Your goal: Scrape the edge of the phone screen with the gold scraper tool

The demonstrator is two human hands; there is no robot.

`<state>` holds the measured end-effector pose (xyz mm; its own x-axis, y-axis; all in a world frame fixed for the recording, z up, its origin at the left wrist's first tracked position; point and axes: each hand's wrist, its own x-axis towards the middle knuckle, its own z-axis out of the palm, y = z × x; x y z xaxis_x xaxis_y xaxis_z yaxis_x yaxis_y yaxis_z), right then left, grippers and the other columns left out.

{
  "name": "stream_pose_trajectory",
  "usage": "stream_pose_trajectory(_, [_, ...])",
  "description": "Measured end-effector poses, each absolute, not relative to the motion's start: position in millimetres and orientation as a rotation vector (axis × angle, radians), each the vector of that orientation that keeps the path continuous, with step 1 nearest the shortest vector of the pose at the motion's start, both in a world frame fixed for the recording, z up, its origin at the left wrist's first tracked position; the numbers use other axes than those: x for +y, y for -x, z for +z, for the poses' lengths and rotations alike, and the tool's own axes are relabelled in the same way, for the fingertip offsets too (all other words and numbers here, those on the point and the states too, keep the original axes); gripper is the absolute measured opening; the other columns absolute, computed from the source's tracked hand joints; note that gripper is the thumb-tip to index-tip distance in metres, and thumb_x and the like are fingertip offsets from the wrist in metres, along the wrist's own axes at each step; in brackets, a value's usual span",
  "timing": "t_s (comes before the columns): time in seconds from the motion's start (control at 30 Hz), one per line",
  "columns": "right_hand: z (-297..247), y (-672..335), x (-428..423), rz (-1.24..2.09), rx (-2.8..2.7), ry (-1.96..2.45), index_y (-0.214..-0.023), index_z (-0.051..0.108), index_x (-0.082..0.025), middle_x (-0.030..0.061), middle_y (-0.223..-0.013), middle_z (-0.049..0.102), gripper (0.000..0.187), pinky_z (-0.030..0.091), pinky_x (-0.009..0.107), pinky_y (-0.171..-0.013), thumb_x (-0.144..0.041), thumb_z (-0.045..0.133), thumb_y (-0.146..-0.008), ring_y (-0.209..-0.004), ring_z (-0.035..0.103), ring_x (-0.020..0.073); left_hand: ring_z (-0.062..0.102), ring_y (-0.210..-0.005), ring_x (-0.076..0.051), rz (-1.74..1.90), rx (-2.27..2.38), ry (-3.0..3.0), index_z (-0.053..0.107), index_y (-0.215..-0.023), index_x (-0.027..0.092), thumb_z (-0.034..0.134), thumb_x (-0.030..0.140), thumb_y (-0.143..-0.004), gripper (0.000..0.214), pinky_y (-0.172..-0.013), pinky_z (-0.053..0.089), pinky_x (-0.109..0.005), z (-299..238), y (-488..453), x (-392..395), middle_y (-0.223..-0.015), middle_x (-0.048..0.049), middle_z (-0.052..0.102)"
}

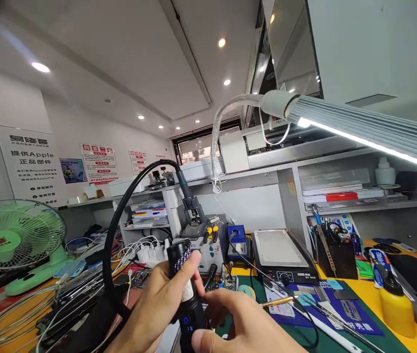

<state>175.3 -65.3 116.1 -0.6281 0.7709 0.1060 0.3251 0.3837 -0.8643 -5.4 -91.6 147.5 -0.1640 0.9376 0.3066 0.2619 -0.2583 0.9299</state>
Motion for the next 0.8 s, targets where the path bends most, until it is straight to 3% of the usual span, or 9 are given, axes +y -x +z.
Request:
stream_pose_trajectory(0.07, [125.3,-161.0,-69.8,1.139,-2.157,0.904,-0.127,0.069,-0.02,0.0099,-0.124,0.07,0.059,0.051,0.037,-0.094,-0.059,0.066,-0.082,-0.112,0.062,0.0354,0.058,-0.065,-0.018,1.478,1.397,-1.556,0.066,-0.056,0.019,0.056,0.074,-0.085,0.063,-0.068,0.044,-0.029,146.6,7.1,-95.4,-0.062,-0.0026,0.062])
stream_pose_trajectory(0.13, [130.2,-150.3,-71.5,1.089,-2.175,0.874,-0.105,0.075,-0.02,0.0088,-0.105,0.074,0.044,0.052,0.037,-0.082,-0.056,0.063,-0.081,-0.099,0.065,0.0347,0.059,-0.064,-0.018,1.504,1.41,-1.572,0.065,-0.056,0.02,0.057,0.074,-0.084,0.061,-0.066,0.045,-0.029,145.6,11.0,-98.9,-0.061,-0.0023,0.063])
stream_pose_trajectory(0.27, [135.0,-134.2,-71.2,1.135,-2.138,0.813,-0.083,0.071,-0.017,0.0045,-0.084,0.068,0.029,0.048,0.032,-0.073,-0.045,0.064,-0.077,-0.087,0.061,0.029,0.059,-0.06,-0.017,1.575,1.419,-1.533,0.063,-0.056,0.02,0.058,0.072,-0.085,0.06,-0.062,0.044,-0.028,145.6,19.5,-102.1,-0.057,-0.0012,0.061])
stream_pose_trajectory(0.5, [140.8,-118.1,-66.1,1.382,-1.991,0.807,-0.077,0.067,-0.017,0.0002,-0.079,0.06,0.016,0.042,0.026,-0.07,-0.033,0.069,-0.075,-0.082,0.053,0.0208,0.058,-0.059,-0.017,1.592,1.361,-1.396,0.062,-0.058,0.019,0.062,0.072,-0.082,0.059,-0.061,0.044,-0.028,149.0,30.9,-98.5,-0.055,-0.0005,0.059])
stream_pose_trajectory(0.67, [146.6,-113.0,-67.2,1.454,-2.032,0.771,-0.085,0.07,-0.015,0.0005,-0.078,0.058,0.033,0.046,0.028,-0.068,-0.047,0.073,-0.078,-0.074,0.053,0.0192,0.057,-0.058,-0.016,1.56,1.326,-1.335,0.061,-0.057,0.018,0.058,0.075,-0.083,0.062,-0.061,0.045,-0.028,152.0,39.8,-98.7,-0.055,-0.0025,0.06])
stream_pose_trajectory(0.8, [155.7,-113.0,-66.5,1.521,-2.062,0.706,-0.101,0.073,-0.014,0.0065,-0.096,0.067,0.044,0.05,0.032,-0.075,-0.054,0.071,-0.084,-0.09,0.059,0.0242,0.055,-0.054,-0.015,1.564,1.355,-1.399,0.063,-0.059,0.017,0.054,0.078,-0.084,0.066,-0.057,0.044,-0.029,155.0,51.3,-94.0,-0.056,-0.0028,0.06])
